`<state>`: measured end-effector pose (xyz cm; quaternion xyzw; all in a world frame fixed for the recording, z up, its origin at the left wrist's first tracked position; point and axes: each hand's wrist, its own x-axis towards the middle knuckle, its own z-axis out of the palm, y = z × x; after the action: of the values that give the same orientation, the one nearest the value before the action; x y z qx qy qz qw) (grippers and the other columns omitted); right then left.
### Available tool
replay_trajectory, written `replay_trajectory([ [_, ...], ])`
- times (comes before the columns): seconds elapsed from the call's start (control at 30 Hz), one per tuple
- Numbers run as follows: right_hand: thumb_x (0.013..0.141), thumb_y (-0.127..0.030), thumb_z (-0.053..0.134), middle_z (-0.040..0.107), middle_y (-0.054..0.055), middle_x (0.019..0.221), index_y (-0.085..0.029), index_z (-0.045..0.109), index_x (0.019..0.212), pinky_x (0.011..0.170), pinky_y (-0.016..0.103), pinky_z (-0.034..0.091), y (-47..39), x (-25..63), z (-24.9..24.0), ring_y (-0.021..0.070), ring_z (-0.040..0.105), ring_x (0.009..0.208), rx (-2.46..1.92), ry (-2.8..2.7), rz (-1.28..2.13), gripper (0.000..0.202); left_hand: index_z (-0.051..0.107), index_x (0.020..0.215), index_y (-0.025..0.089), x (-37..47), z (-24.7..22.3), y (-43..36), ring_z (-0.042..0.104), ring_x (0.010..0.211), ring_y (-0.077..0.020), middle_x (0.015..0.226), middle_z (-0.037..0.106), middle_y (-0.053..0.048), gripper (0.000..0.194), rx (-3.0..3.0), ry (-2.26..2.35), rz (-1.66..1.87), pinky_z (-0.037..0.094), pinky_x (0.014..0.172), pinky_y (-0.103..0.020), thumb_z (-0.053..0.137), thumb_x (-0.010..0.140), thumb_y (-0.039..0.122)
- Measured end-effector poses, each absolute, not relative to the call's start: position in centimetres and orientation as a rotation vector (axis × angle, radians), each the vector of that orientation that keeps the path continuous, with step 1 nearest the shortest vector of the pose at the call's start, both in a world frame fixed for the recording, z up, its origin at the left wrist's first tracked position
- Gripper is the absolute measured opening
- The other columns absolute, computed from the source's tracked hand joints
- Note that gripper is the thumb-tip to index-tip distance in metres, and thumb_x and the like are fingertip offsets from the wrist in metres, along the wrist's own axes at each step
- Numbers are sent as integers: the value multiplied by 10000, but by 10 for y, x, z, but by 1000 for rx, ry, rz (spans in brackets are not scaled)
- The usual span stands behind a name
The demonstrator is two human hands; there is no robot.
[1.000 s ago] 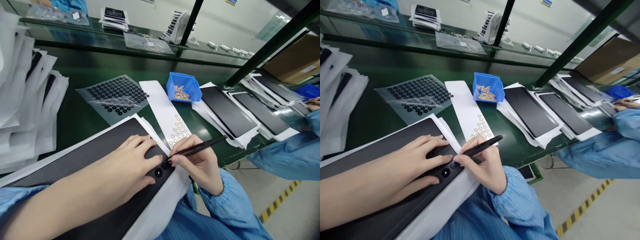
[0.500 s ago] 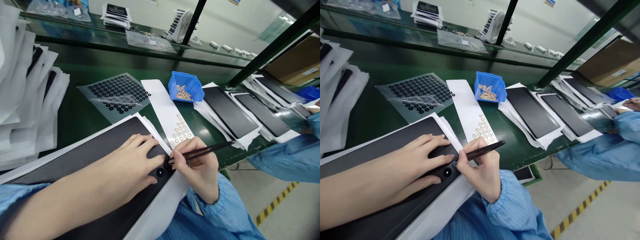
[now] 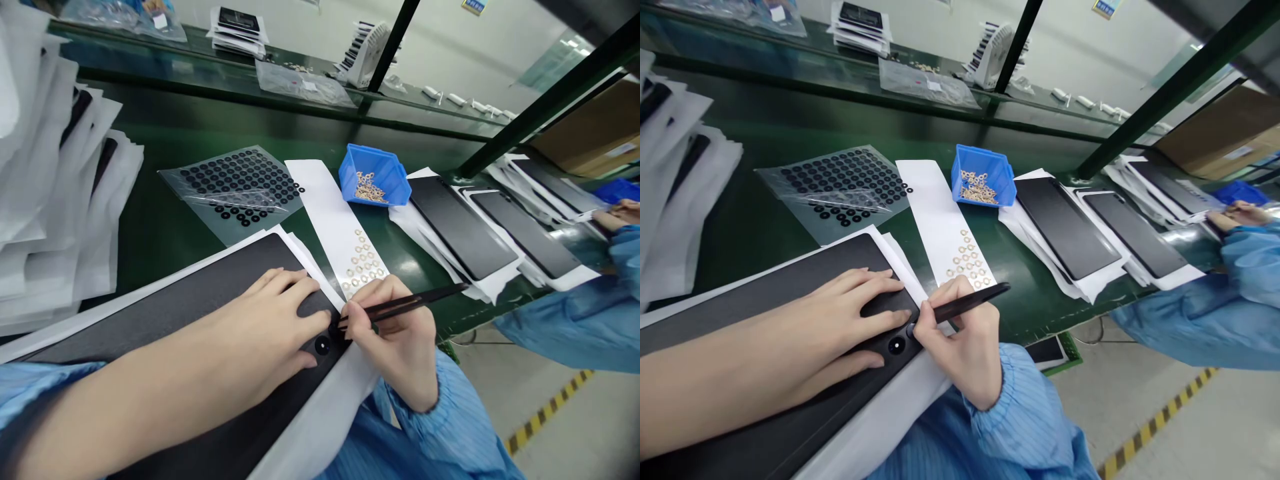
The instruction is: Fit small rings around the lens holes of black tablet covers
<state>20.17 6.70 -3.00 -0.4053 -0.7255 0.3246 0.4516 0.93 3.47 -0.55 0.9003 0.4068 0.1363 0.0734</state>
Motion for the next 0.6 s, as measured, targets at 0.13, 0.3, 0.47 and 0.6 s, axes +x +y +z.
replay_trajectory([
  [0.13, 810, -100, 571, 568, -25, 635, -221, 465, 711, 489, 243, 486, 71, 202, -29, 121, 584, 550, -983, -1811, 839, 189, 594, 1098, 209, 9, -6, 35, 503, 1146, -332, 1214, 557, -125, 236, 2690, 1228, 377, 474, 902, -490, 638, 873, 264],
  [0.3, 774, -106, 576, 577, -16, 610, -216, 462, 661, 440, 231, 460, 76, 201, -25, 118, 568, 514, -1011, -1814, 923, 195, 610, 1064, 211, 10, -9, 36, 519, 1112, -318, 1180, 573, -113, 212, 2693, 1233, 424, 482, 887, -468, 646, 860, 257],
  [0.47, 802, -120, 604, 604, -20, 620, -212, 497, 689, 436, 224, 498, 76, 203, -24, 116, 600, 494, -950, -1709, 1021, 181, 622, 1062, 213, 10, -7, 35, 519, 1120, -305, 1190, 573, -108, 196, 2691, 1233, 430, 481, 899, -448, 630, 869, 245],
  [0.6, 809, -167, 681, 627, -5, 671, -206, 557, 744, 461, 240, 539, 76, 210, -17, 125, 628, 509, -892, -1762, 1059, 145, 605, 1118, 217, 9, -3, 34, 498, 1166, -323, 1218, 562, -119, 243, 2675, 1241, 356, 476, 924, -480, 629, 878, 246],
])
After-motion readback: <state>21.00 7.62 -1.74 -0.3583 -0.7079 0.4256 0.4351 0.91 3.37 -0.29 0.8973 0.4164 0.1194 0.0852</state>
